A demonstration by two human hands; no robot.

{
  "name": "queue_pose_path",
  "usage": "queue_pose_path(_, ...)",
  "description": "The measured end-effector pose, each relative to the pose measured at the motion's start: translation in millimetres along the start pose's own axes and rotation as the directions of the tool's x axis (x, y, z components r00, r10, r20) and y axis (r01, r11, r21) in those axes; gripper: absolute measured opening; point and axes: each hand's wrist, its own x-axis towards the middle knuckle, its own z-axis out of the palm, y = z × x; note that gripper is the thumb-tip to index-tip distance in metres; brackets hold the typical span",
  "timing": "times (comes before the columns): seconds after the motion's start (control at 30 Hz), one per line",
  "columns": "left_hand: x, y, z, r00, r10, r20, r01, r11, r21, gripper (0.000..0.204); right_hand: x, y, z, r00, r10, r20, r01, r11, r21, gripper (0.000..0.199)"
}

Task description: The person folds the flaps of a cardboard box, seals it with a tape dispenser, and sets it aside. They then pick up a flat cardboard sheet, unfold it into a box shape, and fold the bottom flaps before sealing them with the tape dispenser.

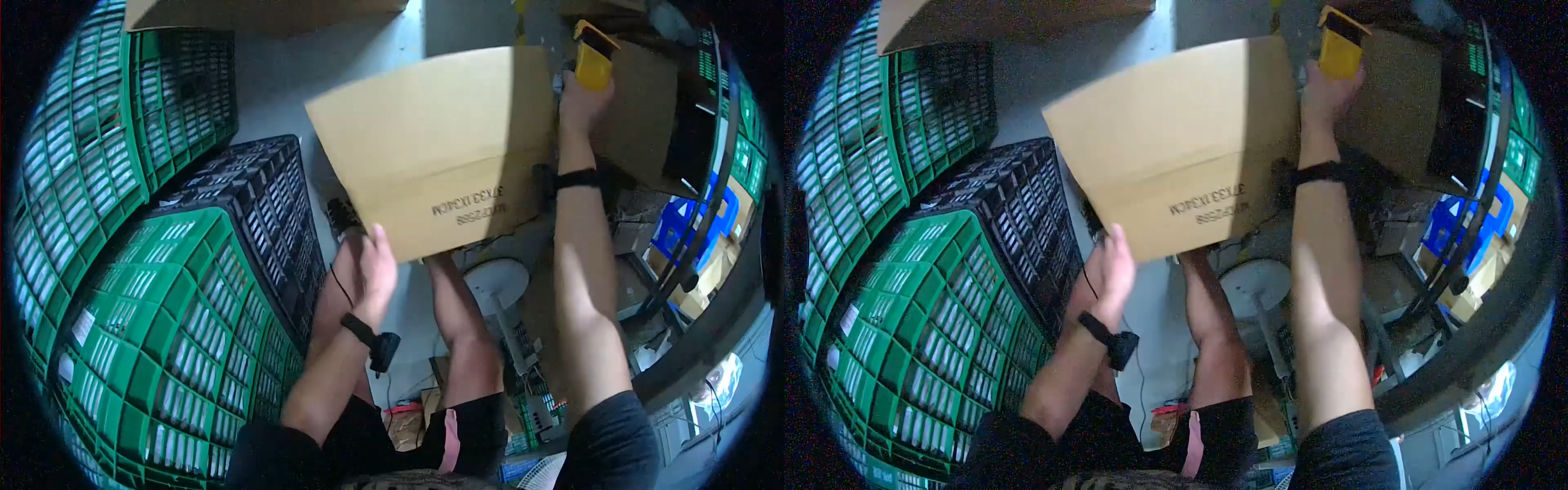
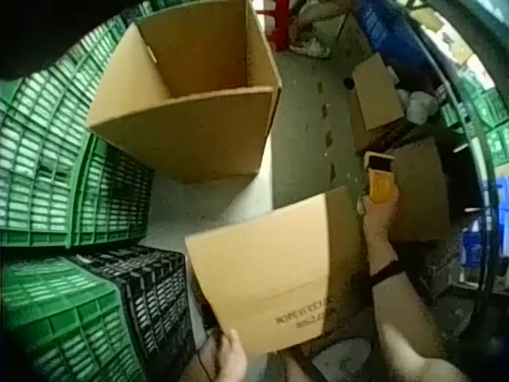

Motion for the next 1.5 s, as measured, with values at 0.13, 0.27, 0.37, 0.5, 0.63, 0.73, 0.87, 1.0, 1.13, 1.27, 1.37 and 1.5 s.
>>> queue_pose_path(0.13,-8.7,-25.3,13.2,0.979,-0.010,0.203,-0.031,0.980,0.197,0.070,-25.1,4.9,-47.2,0.959,-0.245,-0.144,0.282,0.885,0.371,0.074)
queue_pose_path(0.27,1.5,-9.3,-31.7,0.797,-0.089,0.597,-0.137,0.937,0.323,0.058,-120.3,4.4,-113.2,0.907,-0.388,0.164,0.272,0.837,0.474,0.082)
queue_pose_path(0.37,-5.2,48.3,-60.1,0.815,0.086,0.573,-0.110,0.994,0.007,0.047,-203.4,4.6,-151.8,0.754,-0.452,0.477,0.236,0.864,0.445,0.084)
queue_pose_path(0.5,-23.2,138.5,-125.5,0.821,0.346,0.455,-0.105,0.874,-0.474,0.036,-264.6,16.1,-185.2,0.572,-0.492,0.657,0.310,0.871,0.382,0.084)
queue_pose_path(0.63,-45.8,161.1,-149.2,0.655,0.357,0.666,-0.212,0.933,-0.291,0.033,-287.1,13.0,-196.8,0.515,-0.547,0.660,0.380,0.836,0.396,0.083)
queue_pose_path(0.73,-60.8,160.6,-149.5,0.651,0.329,0.684,-0.131,0.937,-0.325,0.031,-288.2,12.5,-206.7,0.525,-0.551,0.649,0.407,0.832,0.377,0.083)
queue_pose_path(0.87,-73.2,159.6,-137.6,0.649,0.311,0.695,-0.097,0.939,-0.330,0.029,-279.3,12.7,-210.6,0.513,-0.574,0.638,0.456,0.812,0.364,0.084)
queue_pose_path(1.0,-76.0,160.6,-131.8,0.706,0.235,0.668,-0.110,0.968,-0.224,0.026,-279.2,11.4,-213.4,0.494,-0.575,0.652,0.472,0.807,0.354,0.084)
queue_pose_path(1.13,-52.6,156.5,-127.2,0.674,0.164,0.720,-0.058,0.984,-0.170,0.024,-282.0,10.4,-210.1,0.506,-0.555,0.660,0.476,0.818,0.323,0.081)
queue_pose_path(1.27,-31.6,158.0,-118.9,0.643,0.072,0.762,0.015,0.994,-0.107,0.022,-282.9,13.9,-203.2,0.535,-0.535,0.654,0.457,0.834,0.309,0.079)
queue_pose_path(1.37,-21.9,158.4,-103.2,0.640,0.003,0.768,0.064,0.996,-0.057,0.022,-280.8,19.7,-197.2,0.554,-0.514,0.655,0.434,0.850,0.299,0.079)
queue_pose_path(1.5,-5.8,161.8,-88.1,0.650,-0.063,0.758,0.080,0.997,0.014,0.021,-278.4,23.6,-191.8,0.561,-0.464,0.686,0.418,0.874,0.249,0.081)
